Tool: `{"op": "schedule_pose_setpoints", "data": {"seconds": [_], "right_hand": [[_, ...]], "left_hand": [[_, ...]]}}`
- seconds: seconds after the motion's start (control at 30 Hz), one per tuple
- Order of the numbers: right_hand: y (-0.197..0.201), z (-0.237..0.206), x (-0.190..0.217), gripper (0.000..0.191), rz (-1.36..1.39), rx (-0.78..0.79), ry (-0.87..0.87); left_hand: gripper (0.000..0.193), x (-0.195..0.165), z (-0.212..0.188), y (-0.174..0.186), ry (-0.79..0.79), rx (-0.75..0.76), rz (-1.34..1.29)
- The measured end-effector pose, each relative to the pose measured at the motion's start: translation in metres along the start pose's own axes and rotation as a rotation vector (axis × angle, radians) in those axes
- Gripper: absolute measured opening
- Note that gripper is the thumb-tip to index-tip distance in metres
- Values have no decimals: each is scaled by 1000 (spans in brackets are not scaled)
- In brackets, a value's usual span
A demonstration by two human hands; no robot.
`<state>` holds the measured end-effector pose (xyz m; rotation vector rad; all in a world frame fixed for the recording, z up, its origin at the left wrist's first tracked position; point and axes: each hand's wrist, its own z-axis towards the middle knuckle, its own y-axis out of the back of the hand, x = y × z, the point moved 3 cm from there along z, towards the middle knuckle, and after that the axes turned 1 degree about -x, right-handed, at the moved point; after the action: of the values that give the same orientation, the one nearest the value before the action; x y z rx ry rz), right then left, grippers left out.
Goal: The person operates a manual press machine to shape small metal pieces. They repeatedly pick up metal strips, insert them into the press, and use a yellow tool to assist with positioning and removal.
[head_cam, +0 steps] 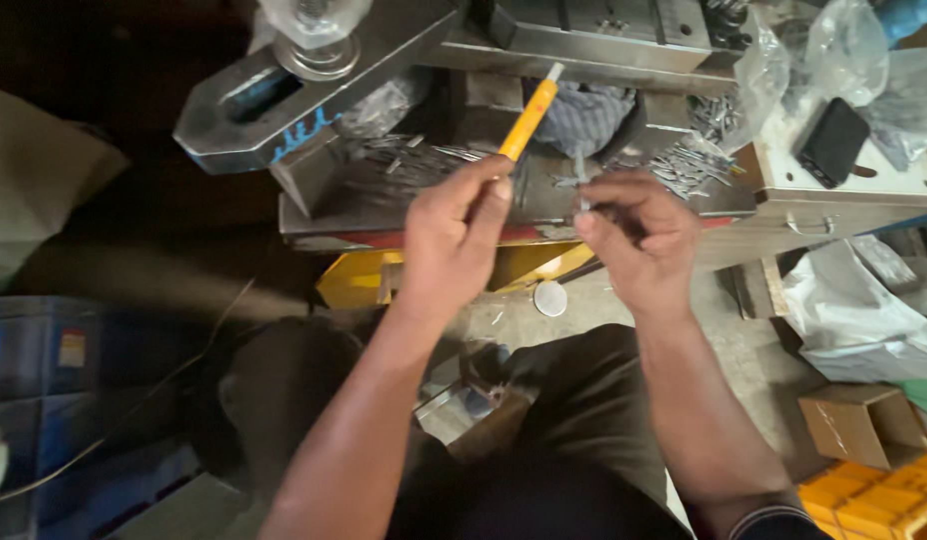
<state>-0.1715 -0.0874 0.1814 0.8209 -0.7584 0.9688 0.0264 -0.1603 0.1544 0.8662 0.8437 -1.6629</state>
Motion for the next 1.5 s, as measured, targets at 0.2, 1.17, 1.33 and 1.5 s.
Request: {"op": "schedule_pose_setpoints", "data": {"seconds": [0.2, 1.17, 1.33, 1.5], "right_hand": [[-22, 0, 6, 14, -58, 150, 115], [2, 147, -9, 63, -1108, 55, 332], [-6, 168, -20, 71, -1246, 92, 245], [-7, 178, -28, 72, -1224, 112, 134]], "left_hand": [[19, -8, 1, 0, -42, -18, 6], [31, -27, 1, 20, 65, -63, -106], [33, -21, 1, 25, 179, -52, -172], [29, -20, 2, 26, 121, -38, -297]]}}
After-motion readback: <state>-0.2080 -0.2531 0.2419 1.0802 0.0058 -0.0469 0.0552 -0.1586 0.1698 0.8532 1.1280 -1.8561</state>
